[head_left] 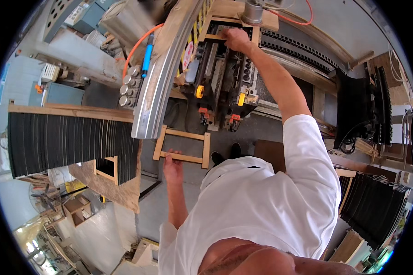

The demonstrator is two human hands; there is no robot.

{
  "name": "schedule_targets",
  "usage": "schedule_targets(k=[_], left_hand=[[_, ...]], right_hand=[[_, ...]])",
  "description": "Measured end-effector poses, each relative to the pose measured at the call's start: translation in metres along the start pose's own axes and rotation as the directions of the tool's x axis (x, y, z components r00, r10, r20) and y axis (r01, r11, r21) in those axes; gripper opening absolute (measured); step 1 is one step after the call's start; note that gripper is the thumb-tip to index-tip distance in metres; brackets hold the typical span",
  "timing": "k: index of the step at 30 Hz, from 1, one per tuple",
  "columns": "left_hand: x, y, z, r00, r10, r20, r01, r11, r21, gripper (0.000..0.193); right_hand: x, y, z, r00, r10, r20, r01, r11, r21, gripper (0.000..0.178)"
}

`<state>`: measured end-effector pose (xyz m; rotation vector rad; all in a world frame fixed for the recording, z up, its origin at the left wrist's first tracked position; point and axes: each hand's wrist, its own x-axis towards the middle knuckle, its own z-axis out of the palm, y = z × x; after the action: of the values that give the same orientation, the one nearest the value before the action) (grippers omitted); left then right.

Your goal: The person repeatedly places small wooden frames onto a machine's conveyor belt and pushes them through a processing station. The person then retrieves the frames and repeats the cycle continuously.

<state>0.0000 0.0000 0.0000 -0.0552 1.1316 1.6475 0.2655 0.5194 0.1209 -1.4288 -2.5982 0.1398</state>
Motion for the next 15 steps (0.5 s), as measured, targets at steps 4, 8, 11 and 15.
schedule_targets(k=[4, 8, 11, 15], left_hand=[[0.004, 0.012, -0.012, 0.988, 0.099, -0.117, -0.081, 0.985, 0.149, 0.04], [0.006, -0.021, 0.0, 0.964, 0.126, -0.234, -0.062, 0.963, 0.262, 0.034], [0.004, -0.031, -0.014, 0.957, 0.163, -0.241, -0.077, 0.941, 0.329, 0.029], [-0.007, -0.045, -0.001, 0.944, 0.197, -0.265, -0.084, 0.919, 0.385, 0.026]], right_hand=[[-0.015, -0.012, -0.002, 0.99, -0.117, -0.078, 0.107, 0.987, -0.121, 0.036], [-0.026, 0.008, -0.012, 0.959, -0.251, -0.129, 0.203, 0.932, -0.302, 0.04], [-0.026, 0.007, -0.014, 0.939, -0.304, -0.163, 0.237, 0.911, -0.336, 0.042], [-0.027, 0.014, -0.015, 0.924, -0.338, -0.177, 0.256, 0.893, -0.37, 0.041]])
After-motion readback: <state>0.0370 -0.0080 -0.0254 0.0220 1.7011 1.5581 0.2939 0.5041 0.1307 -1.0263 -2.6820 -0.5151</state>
